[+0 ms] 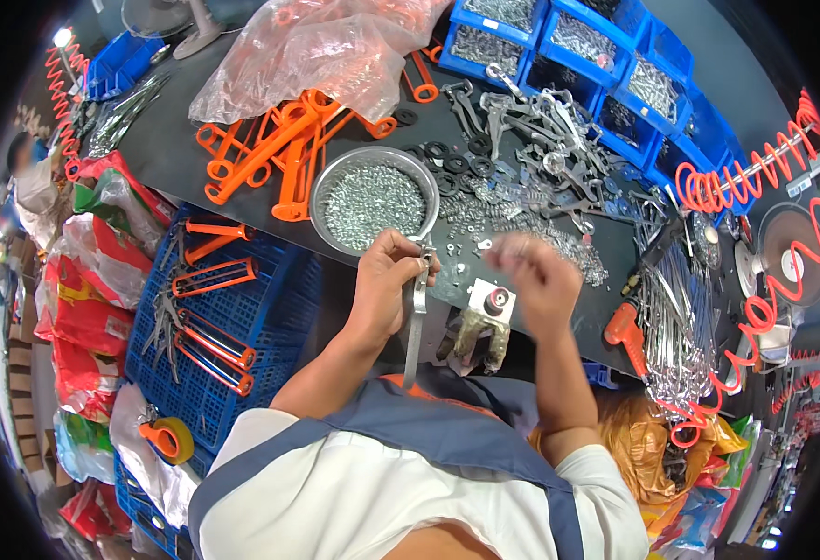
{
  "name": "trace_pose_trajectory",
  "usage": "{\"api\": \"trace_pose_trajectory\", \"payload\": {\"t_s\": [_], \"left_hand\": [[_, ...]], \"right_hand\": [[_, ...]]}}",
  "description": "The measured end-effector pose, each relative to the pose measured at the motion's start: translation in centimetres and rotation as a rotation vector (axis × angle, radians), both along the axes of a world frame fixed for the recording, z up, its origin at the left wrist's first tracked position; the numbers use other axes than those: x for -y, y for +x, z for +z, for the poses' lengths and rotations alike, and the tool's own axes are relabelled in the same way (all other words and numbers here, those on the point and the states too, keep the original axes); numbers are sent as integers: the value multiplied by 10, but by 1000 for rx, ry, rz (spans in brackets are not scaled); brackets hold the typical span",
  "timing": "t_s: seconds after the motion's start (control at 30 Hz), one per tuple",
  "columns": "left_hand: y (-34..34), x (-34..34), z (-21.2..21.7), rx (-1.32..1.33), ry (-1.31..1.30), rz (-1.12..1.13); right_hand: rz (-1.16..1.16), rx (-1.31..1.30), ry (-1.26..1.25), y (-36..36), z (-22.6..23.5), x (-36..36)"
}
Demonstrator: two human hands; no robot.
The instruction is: Assembling mechanical components for a hand-held tool (caulking gun) at a workbench using a powered screwdriver.
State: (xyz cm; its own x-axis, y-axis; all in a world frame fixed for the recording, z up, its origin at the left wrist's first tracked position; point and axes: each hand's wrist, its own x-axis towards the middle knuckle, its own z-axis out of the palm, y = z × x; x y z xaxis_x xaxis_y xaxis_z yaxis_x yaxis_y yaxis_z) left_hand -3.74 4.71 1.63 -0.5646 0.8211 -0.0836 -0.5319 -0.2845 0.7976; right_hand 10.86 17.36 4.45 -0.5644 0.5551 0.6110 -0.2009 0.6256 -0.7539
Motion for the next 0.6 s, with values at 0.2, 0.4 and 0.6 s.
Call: {"api": "trace_pose_trajectory", "payload": {"t_s": [0.2, 0.4, 0.6], "left_hand": [[25, -12, 8, -18, 6, -67], [30, -8, 0, -78, -5, -103], [30, -9, 0, -213, 128, -243]], "right_hand": [[-26, -15, 555, 8, 3, 36], [13, 104, 640, 19, 6, 32], [-267, 166, 988, 23, -8, 49]]}}
